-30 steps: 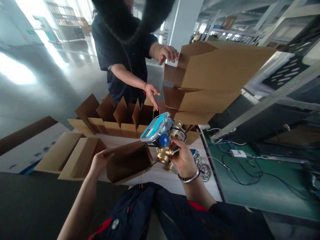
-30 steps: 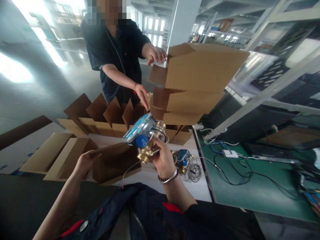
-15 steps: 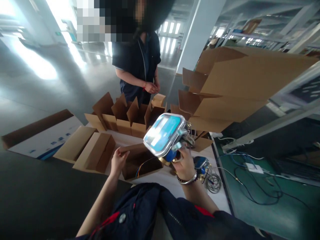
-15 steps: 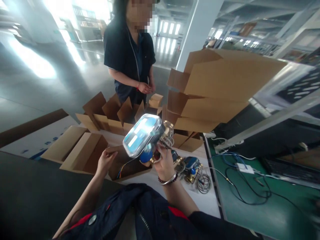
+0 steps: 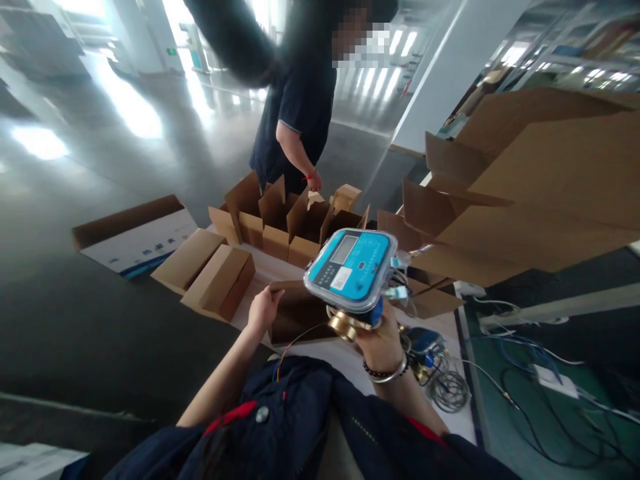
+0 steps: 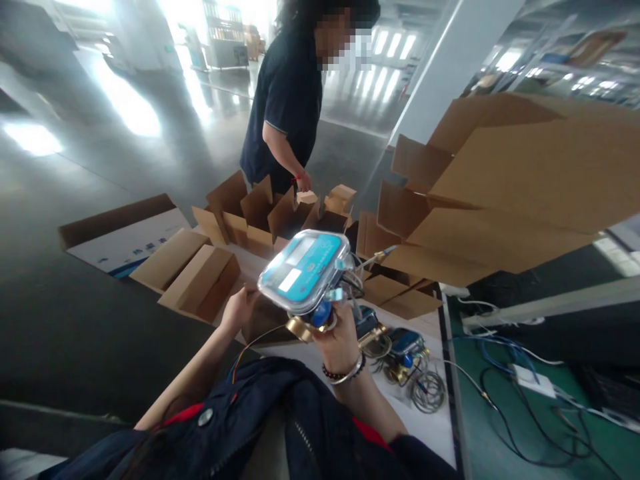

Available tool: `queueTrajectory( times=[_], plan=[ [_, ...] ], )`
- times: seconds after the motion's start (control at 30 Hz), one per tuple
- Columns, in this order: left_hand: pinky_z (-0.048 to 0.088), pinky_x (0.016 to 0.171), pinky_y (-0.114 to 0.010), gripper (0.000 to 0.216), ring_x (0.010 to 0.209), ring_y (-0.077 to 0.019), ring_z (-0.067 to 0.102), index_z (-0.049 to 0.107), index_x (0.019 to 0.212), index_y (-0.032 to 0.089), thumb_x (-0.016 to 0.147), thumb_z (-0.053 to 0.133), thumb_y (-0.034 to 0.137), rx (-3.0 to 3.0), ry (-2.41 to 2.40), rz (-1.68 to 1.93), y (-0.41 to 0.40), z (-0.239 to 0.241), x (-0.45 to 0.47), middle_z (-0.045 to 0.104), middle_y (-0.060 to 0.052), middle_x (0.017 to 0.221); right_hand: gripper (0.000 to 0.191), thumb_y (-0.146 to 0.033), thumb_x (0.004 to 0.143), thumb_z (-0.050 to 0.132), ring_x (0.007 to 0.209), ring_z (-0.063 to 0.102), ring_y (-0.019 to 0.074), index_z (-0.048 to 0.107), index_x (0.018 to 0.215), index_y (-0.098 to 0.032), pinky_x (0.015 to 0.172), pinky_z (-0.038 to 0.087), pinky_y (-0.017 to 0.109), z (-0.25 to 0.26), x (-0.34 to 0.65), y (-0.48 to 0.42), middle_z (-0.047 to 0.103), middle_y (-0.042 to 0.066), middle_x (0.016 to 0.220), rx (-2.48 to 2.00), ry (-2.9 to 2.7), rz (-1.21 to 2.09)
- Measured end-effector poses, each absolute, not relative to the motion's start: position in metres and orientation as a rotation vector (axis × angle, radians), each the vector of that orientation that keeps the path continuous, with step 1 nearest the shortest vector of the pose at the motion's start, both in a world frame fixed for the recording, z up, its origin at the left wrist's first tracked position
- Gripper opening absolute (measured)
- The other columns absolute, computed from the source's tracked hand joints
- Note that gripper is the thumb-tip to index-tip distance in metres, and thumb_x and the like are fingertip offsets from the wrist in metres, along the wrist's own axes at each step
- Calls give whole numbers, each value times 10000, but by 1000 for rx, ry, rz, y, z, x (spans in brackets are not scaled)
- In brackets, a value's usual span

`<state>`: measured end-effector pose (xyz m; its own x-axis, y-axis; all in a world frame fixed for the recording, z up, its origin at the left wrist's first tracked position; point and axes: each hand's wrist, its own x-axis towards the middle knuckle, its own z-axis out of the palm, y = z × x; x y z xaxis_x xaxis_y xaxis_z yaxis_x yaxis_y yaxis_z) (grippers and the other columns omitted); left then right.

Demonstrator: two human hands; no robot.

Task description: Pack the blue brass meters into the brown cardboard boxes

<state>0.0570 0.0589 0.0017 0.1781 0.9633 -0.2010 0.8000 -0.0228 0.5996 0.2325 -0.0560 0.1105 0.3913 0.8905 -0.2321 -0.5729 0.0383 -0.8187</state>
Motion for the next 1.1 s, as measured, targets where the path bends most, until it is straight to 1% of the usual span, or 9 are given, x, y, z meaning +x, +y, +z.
queueTrajectory(
  times=[0.13,0.3,0.4,0.5,0.6,0.7,0.83,0.97,1.1],
  plan=[
    [459,738,-297,312,926,-261,656,634,1010,148,891,472,387,1897,1676,342,58,-1,57,705,-140,941,265,-514,623,636,714,643,242,620,713,-265,682,530,472,133,236,-48,657,-5,619,-961,-334,1289],
    [460,782,-305,336,985,-267,640,620,1040,120,903,459,381,1896,1658,325,58,0,57,692,-164,991,218,-478,636,622,741,647,243,602,683,-266,712,524,483,132,232,-45,647,-6,613,-970,-355,1304],
    [458,788,-315,335,981,-274,641,619,1053,111,900,465,365,1877,1642,338,58,2,57,689,-176,997,194,-440,657,620,751,641,224,605,734,-263,721,532,430,111,229,-44,665,3,667,-1044,-430,1087],
    [456,801,-317,299,998,-270,635,635,1044,128,898,462,323,1838,1615,346,58,5,56,685,-166,1030,244,-363,610,689,746,628,194,606,820,-270,688,531,347,82,228,-45,683,-3,764,-1111,-498,831],
    [464,789,-284,270,975,-230,643,640,1046,161,899,444,273,1831,1571,353,57,8,55,694,-120,1034,355,-244,562,734,771,632,191,630,901,-254,724,524,337,53,233,-49,694,6,850,-1216,-919,704],
    [464,785,-252,252,955,-198,648,639,1041,171,895,447,243,1859,1499,384,58,9,55,700,-93,1026,331,-208,638,667,907,629,226,656,967,-238,841,496,385,24,240,-50,693,52,978,-1293,-1619,600],
    [461,786,-285,260,943,-235,651,642,987,142,907,444,290,1893,1522,370,60,4,57,700,-132,984,401,-114,761,513,1050,572,262,610,1141,-201,948,423,429,-8,236,-36,640,122,1132,-1596,-2210,478],
    [459,778,-291,247,926,-249,654,637,943,135,904,462,304,1941,1505,350,61,-2,59,700,-143,951,499,-24,776,430,1037,584,262,565,1221,-207,932,412,424,-31,223,-10,647,131,1100,-1882,-2466,628],
    [459,771,-279,257,936,-239,652,624,964,138,912,450,319,1961,1504,351,60,-6,62,697,-138,965,598,-16,677,556,1065,579,258,551,1242,-211,908,436,373,-35,225,-3,629,113,1166,-1965,-2449,821]
  ],
)
